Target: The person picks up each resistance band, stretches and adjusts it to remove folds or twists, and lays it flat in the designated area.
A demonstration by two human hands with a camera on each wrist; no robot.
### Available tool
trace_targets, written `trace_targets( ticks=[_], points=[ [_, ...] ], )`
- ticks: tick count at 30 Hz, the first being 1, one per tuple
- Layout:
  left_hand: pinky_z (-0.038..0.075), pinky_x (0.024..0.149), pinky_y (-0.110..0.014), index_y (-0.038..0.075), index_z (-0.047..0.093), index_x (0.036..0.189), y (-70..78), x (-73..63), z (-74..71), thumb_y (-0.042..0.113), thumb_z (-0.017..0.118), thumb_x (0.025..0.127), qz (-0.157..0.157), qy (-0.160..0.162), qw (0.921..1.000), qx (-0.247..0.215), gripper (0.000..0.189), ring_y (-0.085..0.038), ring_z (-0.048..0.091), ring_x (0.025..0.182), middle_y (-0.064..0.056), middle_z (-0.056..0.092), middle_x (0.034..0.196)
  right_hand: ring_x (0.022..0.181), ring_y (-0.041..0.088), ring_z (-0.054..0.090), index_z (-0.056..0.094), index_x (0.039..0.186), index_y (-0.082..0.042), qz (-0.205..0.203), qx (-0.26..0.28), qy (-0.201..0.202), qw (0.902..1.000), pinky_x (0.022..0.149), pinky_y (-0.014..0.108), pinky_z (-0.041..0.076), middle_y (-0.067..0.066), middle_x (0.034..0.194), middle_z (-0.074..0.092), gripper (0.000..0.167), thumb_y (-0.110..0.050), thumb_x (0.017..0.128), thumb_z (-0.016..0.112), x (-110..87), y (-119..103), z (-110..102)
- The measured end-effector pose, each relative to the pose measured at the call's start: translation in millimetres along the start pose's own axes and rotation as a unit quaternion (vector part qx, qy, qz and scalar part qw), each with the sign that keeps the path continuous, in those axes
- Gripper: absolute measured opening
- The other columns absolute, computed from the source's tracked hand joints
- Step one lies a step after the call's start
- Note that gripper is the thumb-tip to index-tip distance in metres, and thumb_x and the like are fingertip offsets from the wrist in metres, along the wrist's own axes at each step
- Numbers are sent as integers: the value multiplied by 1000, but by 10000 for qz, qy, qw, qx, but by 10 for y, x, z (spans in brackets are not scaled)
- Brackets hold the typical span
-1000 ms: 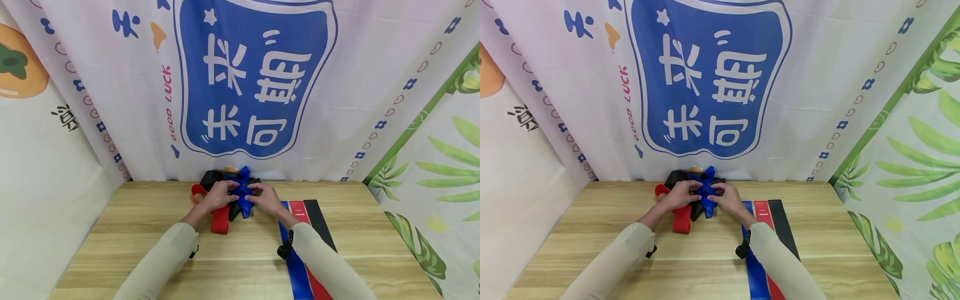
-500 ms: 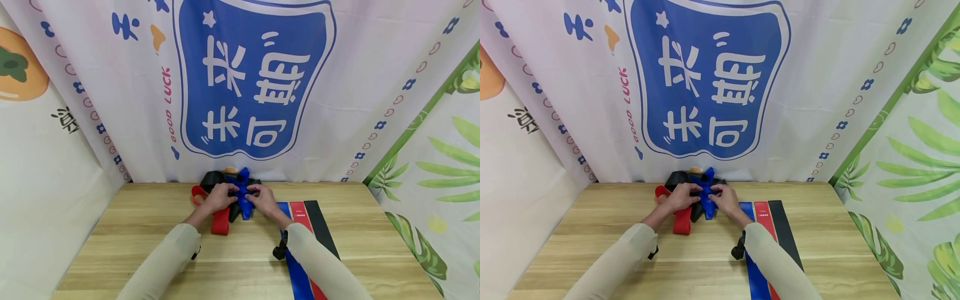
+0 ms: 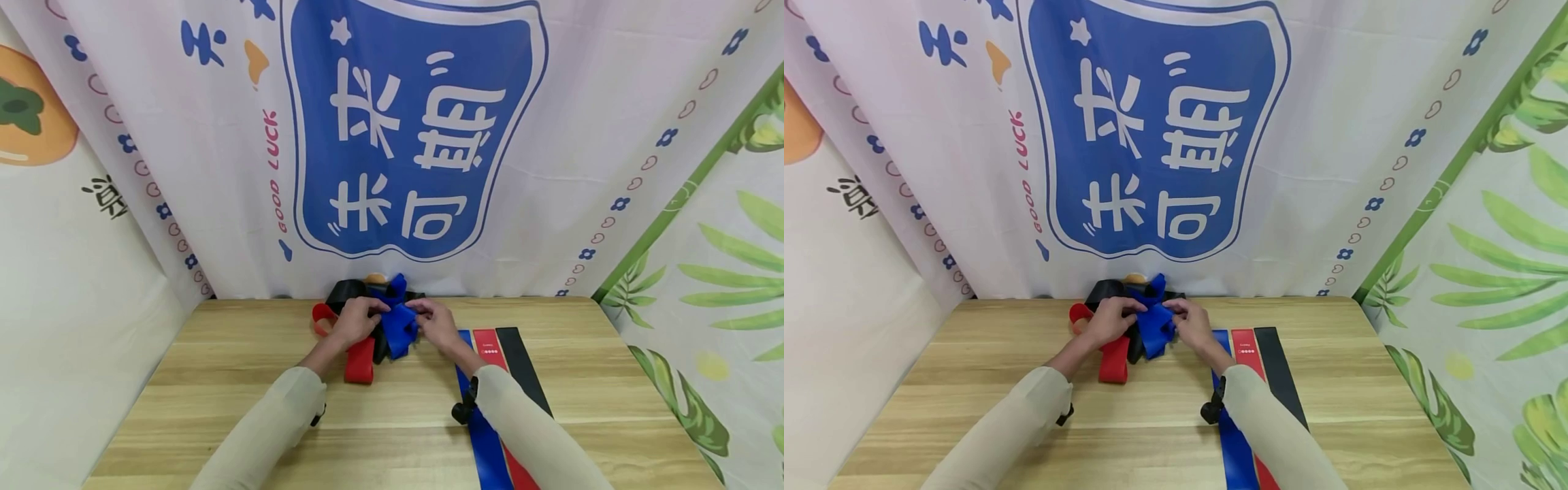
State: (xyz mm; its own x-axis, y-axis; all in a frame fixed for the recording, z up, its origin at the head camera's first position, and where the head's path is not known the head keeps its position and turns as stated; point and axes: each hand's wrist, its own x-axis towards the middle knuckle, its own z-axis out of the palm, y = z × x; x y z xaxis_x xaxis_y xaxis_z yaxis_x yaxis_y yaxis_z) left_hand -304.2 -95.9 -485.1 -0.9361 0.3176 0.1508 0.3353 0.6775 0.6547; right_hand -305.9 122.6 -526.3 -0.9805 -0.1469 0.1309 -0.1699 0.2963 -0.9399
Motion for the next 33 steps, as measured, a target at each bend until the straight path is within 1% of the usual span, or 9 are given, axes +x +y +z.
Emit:
trace_targets(
  ticks=[5, 10, 13, 18, 20, 22, 25, 29, 33],
  points=[
    [56, 103, -48, 9, 84, 108, -5, -16, -25, -7, 68, 97, 114, 154, 9998, -22, 25, -31, 67, 121, -11, 76, 121, 80, 24, 65, 79, 117, -6, 16, 75, 119, 9999, 70, 39, 60, 14, 113, 73, 37, 13, 96, 55, -16, -26, -83],
    [55, 104, -48, 7, 85, 103, -10, -26, -72, -9, 69, 95, 244, 339, 9989, -189, 23, -31, 69, 117, -10, 78, 113, 89, 44, 67, 79, 119, -6, 395, 354, 237, 9983, 74, 46, 60, 12, 107, 72, 36, 10, 97, 56, -31, -71, -183],
    [54, 107, -48, 4, 84, 104, 1, -33, -106, -9, 70, 95, 237, 359, 9984, -361, 22, -31, 69, 118, -10, 78, 113, 95, 50, 67, 78, 121, -8, 514, 414, 249, 9975, 72, 44, 58, 10, 104, 72, 38, 9, 96, 56, -27, -72, -229],
    [52, 109, -49, 2, 83, 107, 23, -42, -137, -8, 68, 96, 255, 339, 9975, -572, 21, -32, 67, 121, -11, 77, 118, 94, 50, 67, 79, 120, -9, 554, 482, 305, 9968, 60, 33, 48, 9, 95, 73, 36, 5, 95, 57, -36, -82, -283],
    [52, 109, -49, 2, 83, 107, 33, -48, -146, -6, 68, 95, 231, 367, 9968, -676, 21, -31, 67, 121, -11, 76, 120, 95, 50, 67, 79, 120, -8, 499, 593, 331, 9964, 65, 36, 54, 10, 94, 74, 32, 2, 97, 59, -39, -91, -296],
    [53, 108, -48, 2, 83, 107, 47, -53, -154, -2, 68, 96, 225, 451, 9957, -780, 20, -30, 67, 120, -10, 76, 120, 96, 51, 66, 79, 119, -7, 401, 725, 348, 9960, 77, 45, 60, 11, 96, 75, 25, -3, 100, 63, -39, -104, -305],
    [55, 104, -46, 2, 84, 106, 63, -52, -158, 7, 72, 97, 284, 721, 9933, -859, 15, -28, 69, 116, -9, 77, 116, 98, 50, 67, 79, 116, -3, 222, 867, 380, 9953, 87, 56, 60, 12, 101, 76, 18, -9, 101, 70, -38, -127, -309],
    [59, 96, -43, 3, 85, 99, 79, -31, -152, 12, 81, 95, 456, 1204, 9872, -937, 11, -26, 73, 106, -9, 79, 108, 93, 42, 69, 79, 113, -1, 24, 908, 448, 9949, 84, 51, 62, 12, 102, 77, 17, -9, 97, 77, -31, -160, -306],
    [62, 89, -42, 4, 84, 95, 88, -6, -147, 7, 85, 90, 517, 1536, 9808, -1083, 6, -25, 74, 97, -9, 79, 102, 85, 28, 69, 78, 113, -1, -101, 805, 518, 9954, 81, 49, 63, 10, 98, 73, 19, -5, 94, 80, -25, -196, -306]
  ],
)
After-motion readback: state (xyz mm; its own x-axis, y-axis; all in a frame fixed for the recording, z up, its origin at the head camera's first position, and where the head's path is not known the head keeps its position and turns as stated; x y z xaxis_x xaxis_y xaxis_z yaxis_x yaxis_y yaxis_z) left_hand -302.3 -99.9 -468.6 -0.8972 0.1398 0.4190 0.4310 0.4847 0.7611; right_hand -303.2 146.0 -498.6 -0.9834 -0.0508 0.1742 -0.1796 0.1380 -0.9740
